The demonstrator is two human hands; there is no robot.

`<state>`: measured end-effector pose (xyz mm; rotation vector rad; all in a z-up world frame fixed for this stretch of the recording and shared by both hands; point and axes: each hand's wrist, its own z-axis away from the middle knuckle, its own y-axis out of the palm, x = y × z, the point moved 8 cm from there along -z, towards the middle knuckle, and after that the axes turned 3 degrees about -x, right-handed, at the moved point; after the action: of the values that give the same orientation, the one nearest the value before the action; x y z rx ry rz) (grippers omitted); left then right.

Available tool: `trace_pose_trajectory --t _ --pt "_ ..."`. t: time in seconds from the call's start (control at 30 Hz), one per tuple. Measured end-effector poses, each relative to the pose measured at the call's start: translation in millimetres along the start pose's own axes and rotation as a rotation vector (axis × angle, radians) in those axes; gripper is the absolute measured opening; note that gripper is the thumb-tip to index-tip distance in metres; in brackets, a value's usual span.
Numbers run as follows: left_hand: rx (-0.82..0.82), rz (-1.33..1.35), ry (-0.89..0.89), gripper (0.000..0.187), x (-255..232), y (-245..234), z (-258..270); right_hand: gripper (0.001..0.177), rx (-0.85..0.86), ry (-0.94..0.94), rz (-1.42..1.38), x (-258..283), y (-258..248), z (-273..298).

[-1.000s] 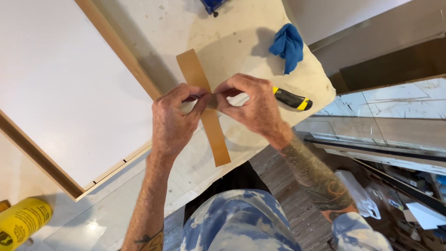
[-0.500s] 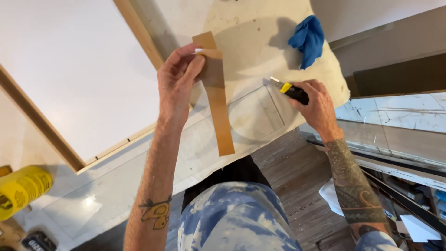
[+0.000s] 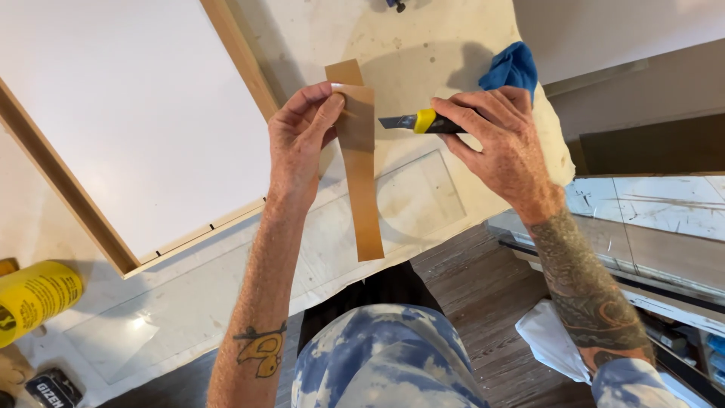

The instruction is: Applying gummed paper tape to the back of a picture frame and cutting it to size.

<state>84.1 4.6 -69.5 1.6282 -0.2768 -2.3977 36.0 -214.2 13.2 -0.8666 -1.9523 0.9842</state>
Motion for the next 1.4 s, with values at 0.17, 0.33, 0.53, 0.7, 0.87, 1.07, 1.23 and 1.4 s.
trace_pose_trajectory --t 0.17,0.33,0.53,0.7,0.87,1.07,1.23,1.4 --pt "-0.004 0.053 -0.011 0.018 -2 1 -2 0.037 -0.005 -0.042 0.012 12 -11 -11" --pt "0.007 0.057 -0.029 0.017 -1 -3 -3 0.034 0.005 -0.064 0.028 14 -7 -8" --pt "0.017 0.046 -0.031 0.013 -8 -3 -2 0.033 0.064 -0.050 0.049 17 2 -4" --pt "0.047 0.023 -0.041 0.011 -9 -5 -3 0.032 0.088 -0.071 0.098 22 12 0" --pt "0.048 0.020 -0.029 0.012 -8 -6 -4 0.032 0.114 -0.080 0.167 22 19 5" --pt "0.076 0.010 -0.010 0.012 -12 -1 -2 0.034 0.144 -0.068 0.210 17 26 10" --pt "0.053 0.039 -0.027 0.012 -10 -4 -3 0.032 0.164 -0.076 0.232 17 24 12" --pt "0.050 0.051 -0.024 0.012 -9 -3 -2 0.031 0.159 -0.071 0.222 19 23 12"
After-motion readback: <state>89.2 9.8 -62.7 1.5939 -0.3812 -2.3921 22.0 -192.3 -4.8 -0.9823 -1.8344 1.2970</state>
